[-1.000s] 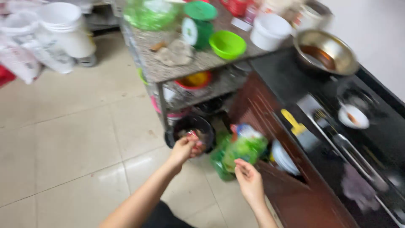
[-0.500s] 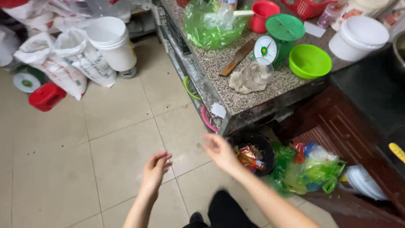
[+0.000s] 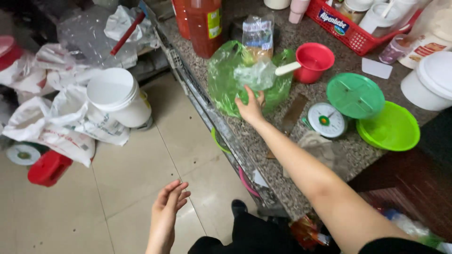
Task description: Transfer prepared salad or vegetables from a strainer into a plastic bag and tie the bag.
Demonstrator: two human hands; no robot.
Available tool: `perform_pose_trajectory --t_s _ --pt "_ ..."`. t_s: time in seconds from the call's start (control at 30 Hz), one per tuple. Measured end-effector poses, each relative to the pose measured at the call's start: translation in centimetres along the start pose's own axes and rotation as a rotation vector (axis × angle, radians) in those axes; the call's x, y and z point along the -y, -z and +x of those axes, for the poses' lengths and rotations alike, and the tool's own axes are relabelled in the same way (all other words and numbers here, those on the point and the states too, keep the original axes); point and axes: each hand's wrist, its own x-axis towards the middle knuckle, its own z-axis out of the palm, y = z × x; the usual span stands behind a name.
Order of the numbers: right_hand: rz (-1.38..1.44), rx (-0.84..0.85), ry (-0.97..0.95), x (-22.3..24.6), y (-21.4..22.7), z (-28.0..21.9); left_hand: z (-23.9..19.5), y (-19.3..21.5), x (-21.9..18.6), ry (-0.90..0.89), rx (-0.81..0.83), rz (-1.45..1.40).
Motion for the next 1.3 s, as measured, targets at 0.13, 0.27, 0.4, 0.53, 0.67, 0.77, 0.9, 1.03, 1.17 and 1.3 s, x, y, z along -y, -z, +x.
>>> perform_pose_trajectory --t_s 0.13,0.27,0.4,0.53,0.67,0.77,0.9,1.03,1.17,1.3 --pt "-0.187 -0.064 -0.161 -2.1 -3.3 10.3 5.8 2.7 -1.1 0.011 -0.040 0.002" --pt "-0.254 -0.002 -0.312 -3.2 -3.9 13.7 12.4 2.8 -2.2 0.062 0.053 0.058" --pt "0.164 -0.010 0.080 4.7 0.2 2.9 16.9 -0.5 -5.5 -0.119 0.240 0.247" --pt "0.467 -0.207 0.030 10.3 7.5 -11.9 16.3 -7.3 -13.6 -1.046 0.387 0.684" --pt "0.942 -0.430 -0.263 12.7 11.7 -25.7 13.9 -13.5 -14.5 -1.308 0.972 0.653" --pt "0.930 -0.868 -0.389 11.7 12.5 -35.4 9.2 -16.6 -10.2 -1.133 1.442 0.589" --pt "0.306 -1.555 -0.524 14.4 11.9 -48.2 -3.1 -17.0 -4.7 -0.710 1.555 0.933" --pt "-0.112 -1.502 -0.601 22.0 10.6 -57.0 -13.9 -15.4 5.2 -0.833 1.756 0.735" --pt "-0.291 -1.552 -0.764 20.6 8.9 -68.1 -26.7 -10.3 14.5 -0.550 2.098 0.349" --pt "-0.083 -2.102 -0.623 16.9 7.5 -85.1 -37.1 -5.9 18.6 -0.294 2.213 0.937"
